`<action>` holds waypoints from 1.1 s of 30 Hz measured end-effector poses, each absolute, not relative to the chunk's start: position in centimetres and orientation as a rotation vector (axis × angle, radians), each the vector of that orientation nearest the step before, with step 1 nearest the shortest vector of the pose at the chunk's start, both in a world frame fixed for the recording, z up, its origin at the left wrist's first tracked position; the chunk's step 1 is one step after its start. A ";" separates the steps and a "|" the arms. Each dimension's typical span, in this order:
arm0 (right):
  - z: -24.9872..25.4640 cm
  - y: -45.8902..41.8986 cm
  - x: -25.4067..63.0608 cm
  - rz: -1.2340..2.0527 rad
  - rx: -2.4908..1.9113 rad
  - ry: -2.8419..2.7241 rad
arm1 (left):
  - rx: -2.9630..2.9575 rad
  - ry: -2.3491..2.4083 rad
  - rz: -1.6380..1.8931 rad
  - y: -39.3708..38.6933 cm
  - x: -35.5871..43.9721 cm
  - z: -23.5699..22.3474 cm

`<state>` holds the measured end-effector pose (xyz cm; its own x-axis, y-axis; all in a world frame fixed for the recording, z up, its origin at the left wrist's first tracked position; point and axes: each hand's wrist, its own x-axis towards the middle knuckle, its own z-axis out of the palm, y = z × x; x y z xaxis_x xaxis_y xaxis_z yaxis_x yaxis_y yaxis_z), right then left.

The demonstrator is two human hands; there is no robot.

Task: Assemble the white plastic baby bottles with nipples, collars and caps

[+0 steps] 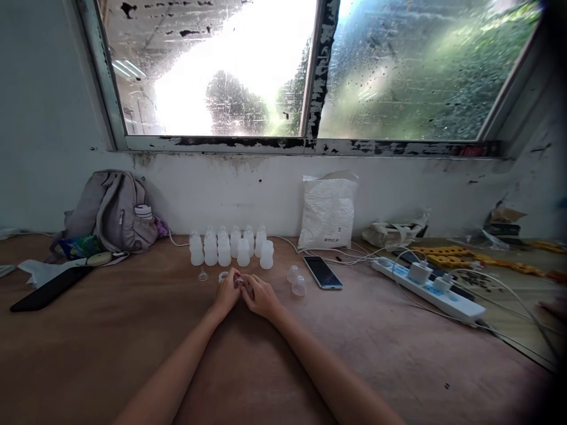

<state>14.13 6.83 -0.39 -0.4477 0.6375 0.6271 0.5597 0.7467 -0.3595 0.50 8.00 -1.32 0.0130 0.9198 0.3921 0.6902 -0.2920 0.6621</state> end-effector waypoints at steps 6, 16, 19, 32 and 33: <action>-0.7 6.7 13.2 0.213 -0.976 -1.977 | 2.065 1.604 1.161 7.8 0.5 -1.4; -1.9 8.5 12.7 0.698 -0.949 -1.587 | 2.057 1.570 1.298 7.9 0.6 -1.8; -2.9 9.7 12.9 0.742 -0.913 -1.565 | 2.126 1.415 1.327 8.2 0.7 -2.0; -2.8 9.6 13.1 0.357 -0.986 -1.820 | 2.155 1.544 1.408 8.3 0.7 -1.5; -2.8 9.6 13.1 0.344 -1.000 -1.831 | 2.173 1.569 1.403 8.2 0.6 -1.5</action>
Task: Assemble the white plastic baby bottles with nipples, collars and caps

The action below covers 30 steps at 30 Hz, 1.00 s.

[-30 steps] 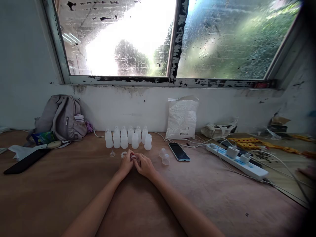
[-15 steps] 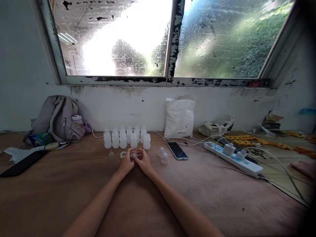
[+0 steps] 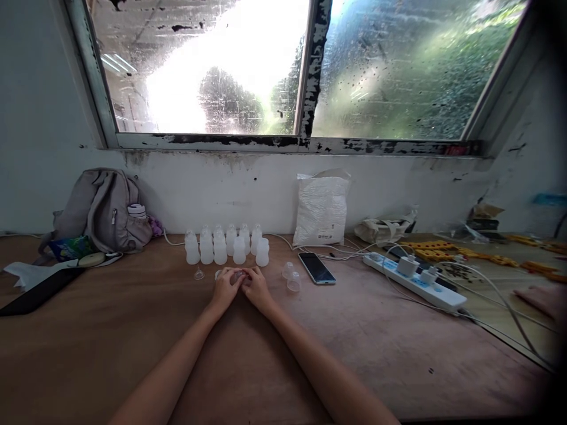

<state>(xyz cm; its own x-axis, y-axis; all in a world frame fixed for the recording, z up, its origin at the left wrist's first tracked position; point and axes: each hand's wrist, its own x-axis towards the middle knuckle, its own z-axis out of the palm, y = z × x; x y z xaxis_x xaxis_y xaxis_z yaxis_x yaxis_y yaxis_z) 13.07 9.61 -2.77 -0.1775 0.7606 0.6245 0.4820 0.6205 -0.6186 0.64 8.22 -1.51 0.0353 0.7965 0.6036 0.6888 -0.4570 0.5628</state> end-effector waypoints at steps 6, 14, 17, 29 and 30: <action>-2.4 9.5 12.9 0.200 -1.118 -1.893 | 2.342 1.696 1.289 7.8 0.7 -1.3; -3.1 10.5 13.7 0.247 -1.181 -1.694 | 2.312 1.767 1.011 10.6 -0.1 4.2; -3.2 10.6 13.9 0.273 -1.142 -1.646 | 2.324 1.962 0.912 12.6 0.3 6.4; -2.5 9.8 13.9 0.311 -1.130 -1.618 | 2.380 1.975 0.657 15.3 1.8 7.5; -2.2 9.6 13.9 0.314 -1.118 -1.590 | 2.392 1.963 0.653 14.9 1.7 7.7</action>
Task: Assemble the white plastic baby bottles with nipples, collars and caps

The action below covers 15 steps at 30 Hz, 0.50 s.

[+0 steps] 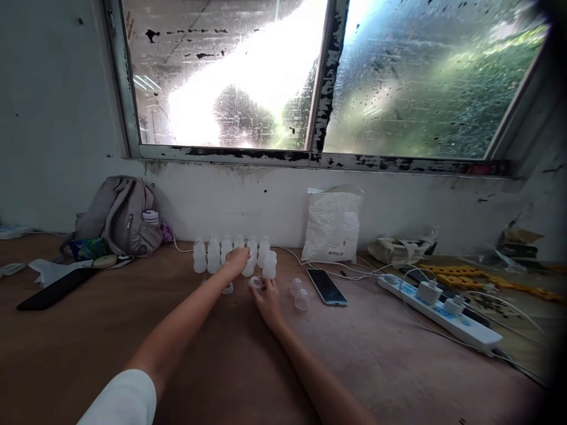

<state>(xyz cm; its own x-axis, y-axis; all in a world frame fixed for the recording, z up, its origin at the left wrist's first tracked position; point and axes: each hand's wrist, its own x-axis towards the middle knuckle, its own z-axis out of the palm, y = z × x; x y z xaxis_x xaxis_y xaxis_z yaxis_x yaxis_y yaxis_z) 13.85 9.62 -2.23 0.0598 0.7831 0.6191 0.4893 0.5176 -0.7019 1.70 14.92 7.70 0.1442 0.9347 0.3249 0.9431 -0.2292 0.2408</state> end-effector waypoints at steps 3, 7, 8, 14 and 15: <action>-1.0 8.8 14.0 0.357 -1.055 -1.480 | -2.392 -1.891 -0.640 13.3 1.2 8.3; 1.2 7.7 14.4 0.434 -0.989 -1.301 | -2.510 -1.784 -0.675 10.6 0.7 8.1; 1.6 7.5 14.5 0.446 -0.984 -1.269 | -2.576 -1.728 -0.717 9.9 0.7 7.8; 2.4 6.9 14.1 0.620 -0.873 -1.306 | -2.805 -1.525 -1.193 6.8 1.9 5.1; 2.3 6.9 14.0 0.616 -0.869 -1.320 | -2.805 -1.504 -1.285 6.5 2.2 4.6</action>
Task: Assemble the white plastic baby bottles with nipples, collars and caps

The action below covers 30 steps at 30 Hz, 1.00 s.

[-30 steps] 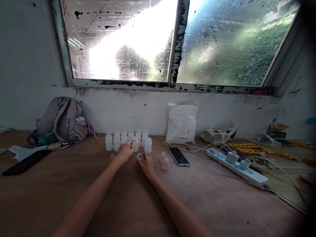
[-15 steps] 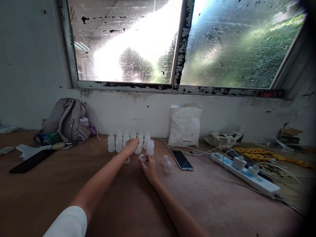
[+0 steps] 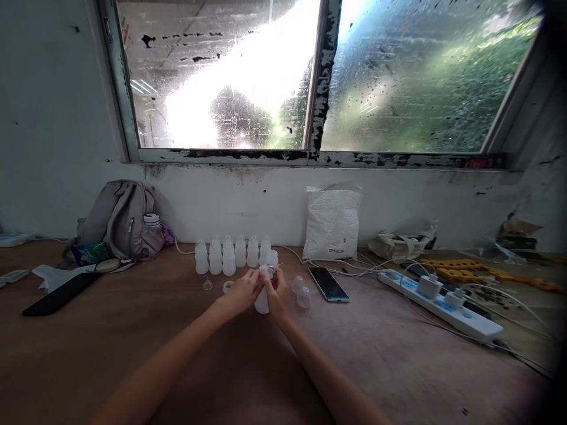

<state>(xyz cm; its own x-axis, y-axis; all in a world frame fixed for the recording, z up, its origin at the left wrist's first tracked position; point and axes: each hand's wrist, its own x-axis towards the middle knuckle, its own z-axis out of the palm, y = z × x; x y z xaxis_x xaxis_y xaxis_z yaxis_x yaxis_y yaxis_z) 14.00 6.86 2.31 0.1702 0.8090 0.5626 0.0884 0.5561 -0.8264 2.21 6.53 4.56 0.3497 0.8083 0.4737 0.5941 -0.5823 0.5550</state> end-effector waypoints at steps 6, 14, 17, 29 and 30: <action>1.9 6.4 13.8 0.528 -0.922 -1.416 | 1.787 1.128 1.437 6.9 4.1 0.5; 1.4 6.2 13.4 0.429 -0.991 -1.466 | 1.740 0.899 1.299 8.0 4.4 -2.5; 1.5 6.3 13.4 0.444 -1.002 -1.466 | 1.787 0.893 1.309 7.7 4.1 -2.4; 1.6 6.4 13.5 0.416 -0.909 -1.642 | 1.811 0.957 1.277 7.8 3.5 -2.5; 1.6 6.3 13.5 0.405 -0.904 -1.647 | 1.826 0.938 1.272 7.7 3.4 -2.5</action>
